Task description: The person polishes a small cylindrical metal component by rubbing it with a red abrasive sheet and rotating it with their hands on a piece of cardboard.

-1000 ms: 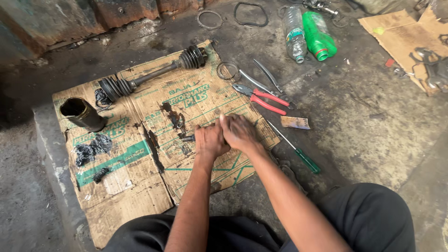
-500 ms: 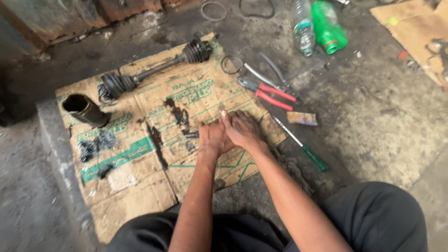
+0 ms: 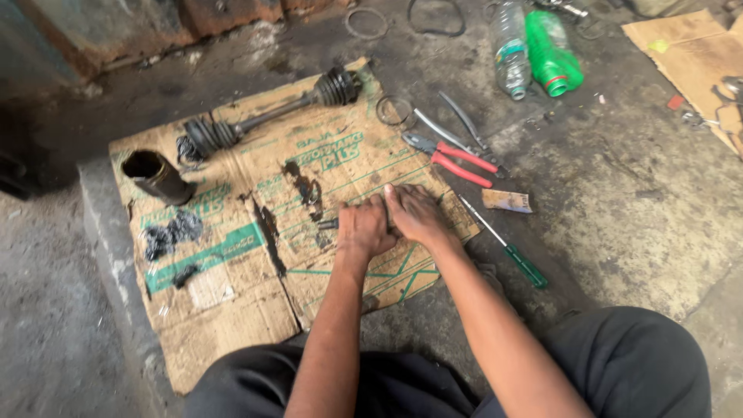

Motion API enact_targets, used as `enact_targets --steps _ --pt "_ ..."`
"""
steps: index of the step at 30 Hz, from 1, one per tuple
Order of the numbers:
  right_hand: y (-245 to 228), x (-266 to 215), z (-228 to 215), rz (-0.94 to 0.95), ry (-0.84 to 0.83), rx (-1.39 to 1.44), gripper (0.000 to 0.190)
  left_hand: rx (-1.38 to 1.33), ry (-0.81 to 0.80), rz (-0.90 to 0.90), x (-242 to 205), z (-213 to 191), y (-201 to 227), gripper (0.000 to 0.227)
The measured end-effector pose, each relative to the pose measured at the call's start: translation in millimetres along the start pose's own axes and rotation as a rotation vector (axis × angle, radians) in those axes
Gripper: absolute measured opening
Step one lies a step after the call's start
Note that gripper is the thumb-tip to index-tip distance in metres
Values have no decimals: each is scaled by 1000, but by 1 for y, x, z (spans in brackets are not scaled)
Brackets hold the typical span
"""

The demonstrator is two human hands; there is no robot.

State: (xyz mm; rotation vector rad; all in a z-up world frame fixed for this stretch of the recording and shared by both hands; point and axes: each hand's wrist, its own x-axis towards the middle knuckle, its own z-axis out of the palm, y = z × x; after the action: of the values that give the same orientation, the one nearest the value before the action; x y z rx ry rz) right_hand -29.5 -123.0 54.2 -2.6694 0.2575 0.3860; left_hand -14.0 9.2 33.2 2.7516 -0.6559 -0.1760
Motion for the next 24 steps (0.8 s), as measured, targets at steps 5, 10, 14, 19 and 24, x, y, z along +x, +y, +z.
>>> enact_targets --steps 5,10,14,19,24 --pt "23 -58 60 -396 567 -204 72 51 -109 10 2 1 0 53" --pt "8 -21 23 -192 284 -105 68 5 -160 -3 2 -6 -2 51" --pt "11 8 19 -184 117 -282 67 58 -147 8 -3 -7 0 56" --pt "32 -39 64 -467 719 -282 69 24 -16 36 8 18 -12 54" --pt "9 -21 20 -159 202 -144 69 10 -20 33 4 18 -8 54"
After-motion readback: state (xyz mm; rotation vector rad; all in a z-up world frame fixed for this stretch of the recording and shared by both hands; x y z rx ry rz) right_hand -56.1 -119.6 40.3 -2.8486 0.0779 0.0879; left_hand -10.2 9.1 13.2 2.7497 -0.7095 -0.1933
